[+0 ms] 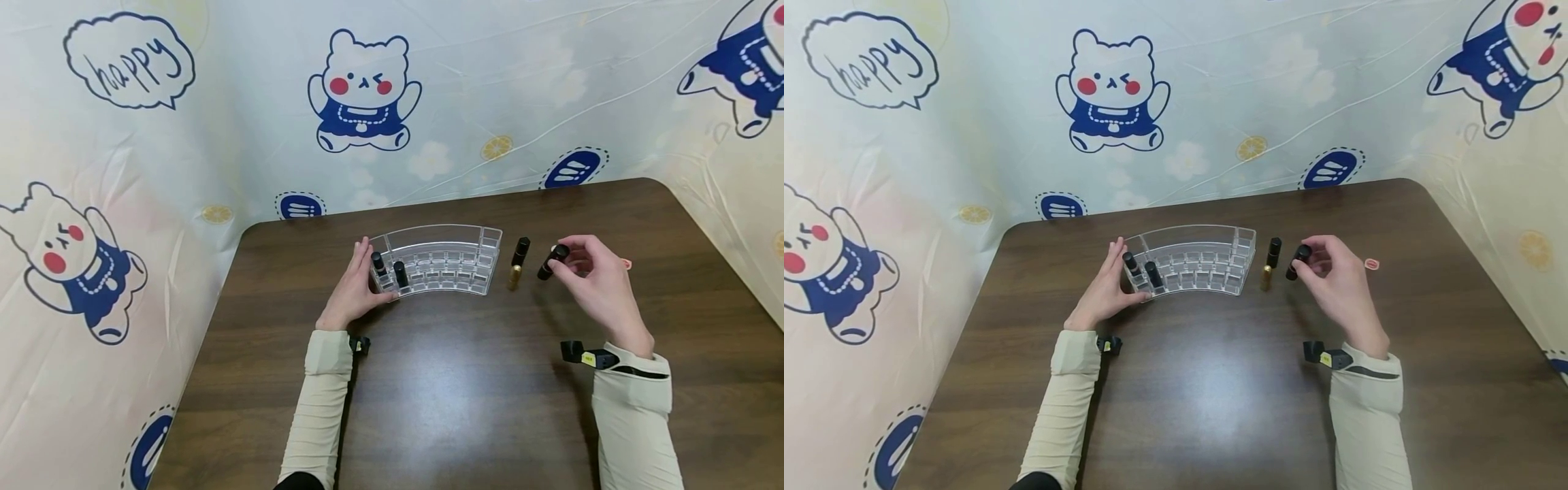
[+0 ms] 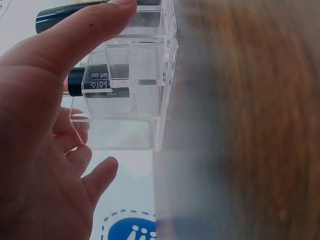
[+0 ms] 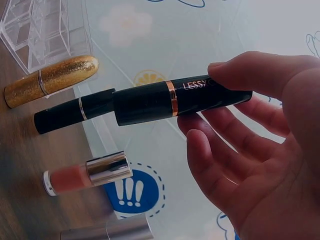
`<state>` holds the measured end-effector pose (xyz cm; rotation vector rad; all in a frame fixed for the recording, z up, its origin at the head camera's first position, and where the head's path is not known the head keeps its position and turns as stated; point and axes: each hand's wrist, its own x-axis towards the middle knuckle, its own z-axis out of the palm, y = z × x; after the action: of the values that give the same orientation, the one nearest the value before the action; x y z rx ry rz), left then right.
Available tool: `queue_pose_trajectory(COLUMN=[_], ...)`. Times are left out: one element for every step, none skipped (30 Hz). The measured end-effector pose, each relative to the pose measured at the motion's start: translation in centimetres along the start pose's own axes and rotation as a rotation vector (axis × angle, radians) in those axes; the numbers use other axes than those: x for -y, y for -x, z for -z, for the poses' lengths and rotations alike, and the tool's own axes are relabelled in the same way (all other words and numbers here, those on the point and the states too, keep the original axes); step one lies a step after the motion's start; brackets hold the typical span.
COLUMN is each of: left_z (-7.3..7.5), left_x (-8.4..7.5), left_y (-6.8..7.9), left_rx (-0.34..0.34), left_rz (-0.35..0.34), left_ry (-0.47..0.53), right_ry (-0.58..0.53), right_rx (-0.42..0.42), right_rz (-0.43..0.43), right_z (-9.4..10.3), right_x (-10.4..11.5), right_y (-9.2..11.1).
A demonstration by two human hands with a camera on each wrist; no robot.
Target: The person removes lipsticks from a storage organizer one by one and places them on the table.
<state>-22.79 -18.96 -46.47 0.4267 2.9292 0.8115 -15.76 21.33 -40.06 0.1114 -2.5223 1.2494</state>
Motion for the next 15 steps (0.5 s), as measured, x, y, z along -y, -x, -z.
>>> queue_pose_trajectory(left_z=[-0.03, -0.06, -0.06, -0.08, -0.1, -0.09, -0.1, -0.08, -0.07, -0.06, -0.04, -0.04, -0.02, -0.02, -0.01], left_x=[0.04, 0.07, 0.07, 0.1, 0.11, 0.11, 0.14, 0.12, 0.12, 0.13, 0.13, 0.13, 0.13, 0.13, 0.13], left_y=[-0.01, -0.03, -0.03, -0.04, -0.05, -0.05, -0.06, -0.05, -0.05, -0.05, -0.05, -0.05, -0.04, -0.05, -0.04], left_rx=[-0.001, -0.002, -0.004, -0.004, -0.005, -0.006, -0.006, -0.008, -0.008, -0.007, -0.006, -0.005, -0.004, -0.001, 0.001], left_rz=[-0.001, -0.001, -0.003, -0.004, -0.004, -0.004, -0.005, -0.005, -0.005, -0.005, -0.005, -0.004, -0.004, -0.003, -0.002], left_ry=[-0.002, -0.003, -0.005, -0.007, -0.01, -0.011, -0.013, -0.012, -0.011, -0.01, -0.01, -0.009, -0.01, -0.011, -0.012], right_ry=[0.001, 0.002, 0.003, 0.002, 0.004, 0.007, 0.01, 0.015, 0.017, 0.02, 0.022, 0.022, 0.023, 0.025, 0.025], right_rx=[0.003, 0.004, 0.006, 0.008, 0.009, 0.011, 0.011, 0.012, 0.013, 0.013, 0.016, 0.018, 0.022, 0.025, 0.027], right_rz=[0.0, 0.0, -0.001, -0.003, -0.005, -0.007, -0.008, -0.01, -0.009, -0.01, -0.01, -0.01, -0.011, -0.013, -0.014], right_z=[0.03, 0.04, 0.06, 0.08, 0.09, 0.11, 0.12, 0.15, 0.17, 0.19, 0.21, 0.24, 0.26, 0.29, 0.32], right_x=[-0.03, -0.06, -0.08, -0.12, -0.15, -0.2, -0.25, -0.31, -0.38, -0.44, -0.5, -0.54, -0.59, -0.63, -0.66], right_y=[0.0, -0.01, -0.01, -0.02, -0.02, -0.03, -0.04, -0.05, -0.07, -0.09, -0.09, -0.09, -0.07, -0.05, -0.02])
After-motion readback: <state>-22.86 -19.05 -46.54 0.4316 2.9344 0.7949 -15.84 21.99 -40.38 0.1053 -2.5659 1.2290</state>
